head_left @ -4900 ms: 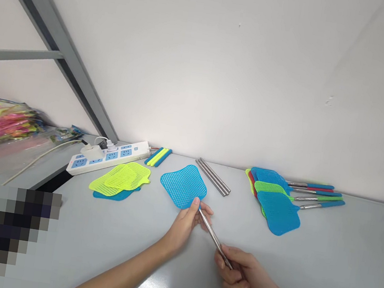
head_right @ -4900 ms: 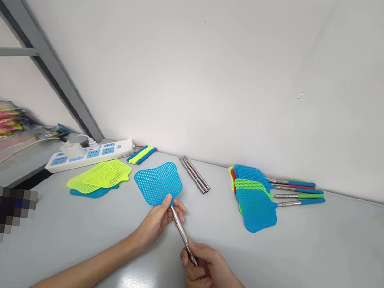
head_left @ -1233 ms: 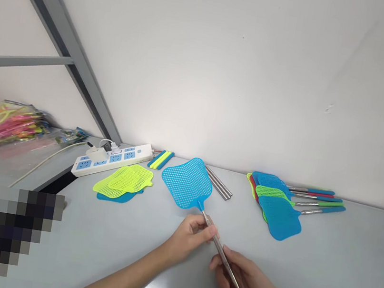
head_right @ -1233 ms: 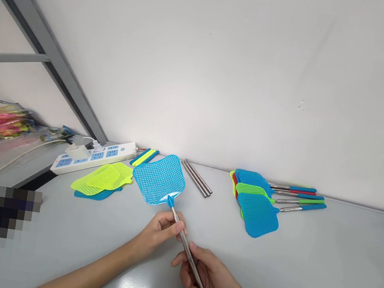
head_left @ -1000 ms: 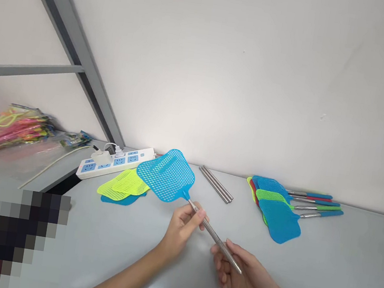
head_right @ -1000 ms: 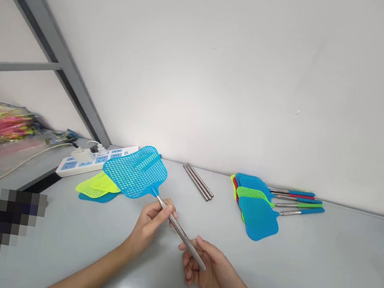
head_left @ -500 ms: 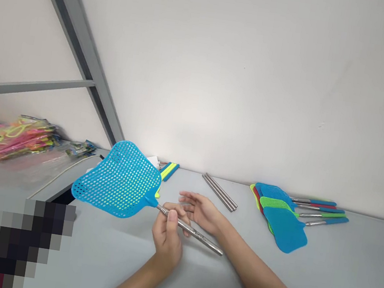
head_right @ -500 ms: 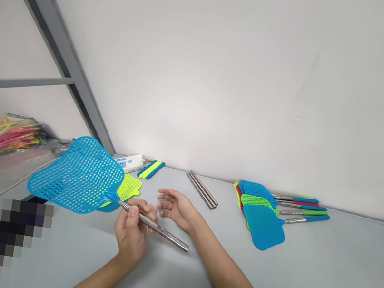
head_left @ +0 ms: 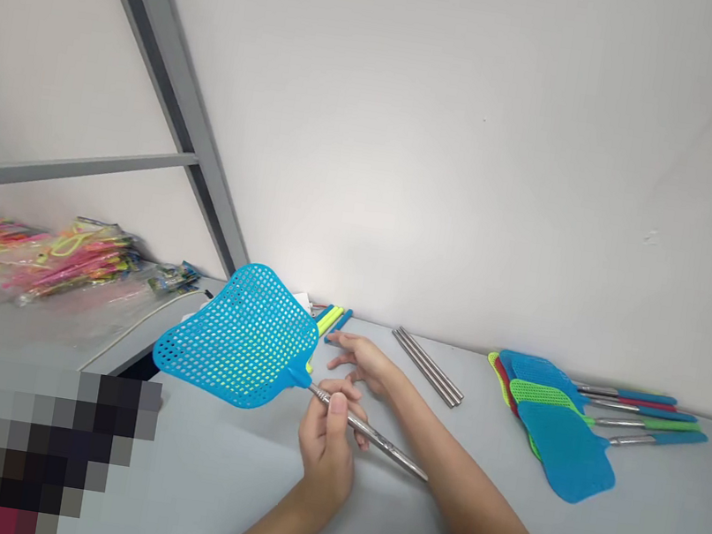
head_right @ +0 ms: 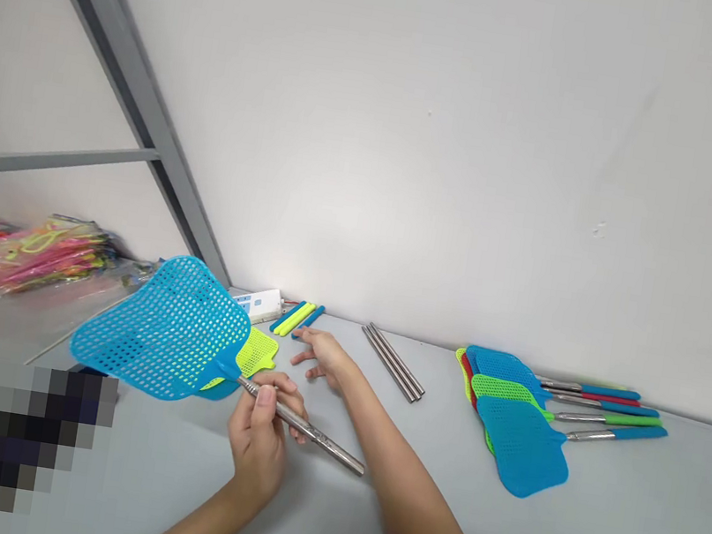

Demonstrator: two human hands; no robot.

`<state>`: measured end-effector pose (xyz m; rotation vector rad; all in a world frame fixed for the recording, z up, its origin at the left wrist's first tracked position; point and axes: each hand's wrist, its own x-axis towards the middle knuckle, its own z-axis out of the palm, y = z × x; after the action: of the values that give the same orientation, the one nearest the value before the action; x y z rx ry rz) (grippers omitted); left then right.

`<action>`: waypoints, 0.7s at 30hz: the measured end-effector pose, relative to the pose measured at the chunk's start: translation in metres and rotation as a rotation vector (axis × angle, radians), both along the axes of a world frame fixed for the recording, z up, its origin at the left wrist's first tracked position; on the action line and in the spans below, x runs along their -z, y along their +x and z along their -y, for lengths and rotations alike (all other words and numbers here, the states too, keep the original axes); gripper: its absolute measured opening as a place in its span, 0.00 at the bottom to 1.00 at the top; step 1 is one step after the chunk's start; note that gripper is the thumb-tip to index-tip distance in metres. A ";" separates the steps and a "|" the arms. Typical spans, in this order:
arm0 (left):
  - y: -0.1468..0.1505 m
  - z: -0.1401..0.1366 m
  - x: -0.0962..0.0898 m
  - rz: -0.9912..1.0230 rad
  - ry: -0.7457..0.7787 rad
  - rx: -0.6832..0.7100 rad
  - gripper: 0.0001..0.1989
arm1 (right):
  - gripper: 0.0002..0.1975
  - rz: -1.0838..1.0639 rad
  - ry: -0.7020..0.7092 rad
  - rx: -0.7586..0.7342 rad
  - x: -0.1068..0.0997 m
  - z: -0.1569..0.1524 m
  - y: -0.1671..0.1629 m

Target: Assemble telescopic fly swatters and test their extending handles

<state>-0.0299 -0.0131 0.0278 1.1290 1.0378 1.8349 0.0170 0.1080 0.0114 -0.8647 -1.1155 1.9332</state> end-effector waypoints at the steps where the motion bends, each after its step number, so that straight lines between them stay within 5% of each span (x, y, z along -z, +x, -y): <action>1: 0.000 0.000 -0.001 0.005 -0.007 -0.006 0.12 | 0.11 0.042 0.000 0.072 0.004 0.001 0.003; 6: 0.002 0.000 -0.003 0.025 -0.032 -0.007 0.13 | 0.13 0.146 0.031 0.300 0.015 0.002 0.016; 21: 0.004 -0.002 -0.004 0.051 -0.168 0.050 0.12 | 0.16 0.353 0.167 0.080 0.014 0.007 0.046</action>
<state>-0.0255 -0.0109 0.0322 0.9949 1.1019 1.6947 0.0634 0.1007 -0.0025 -1.1664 -1.4016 1.6335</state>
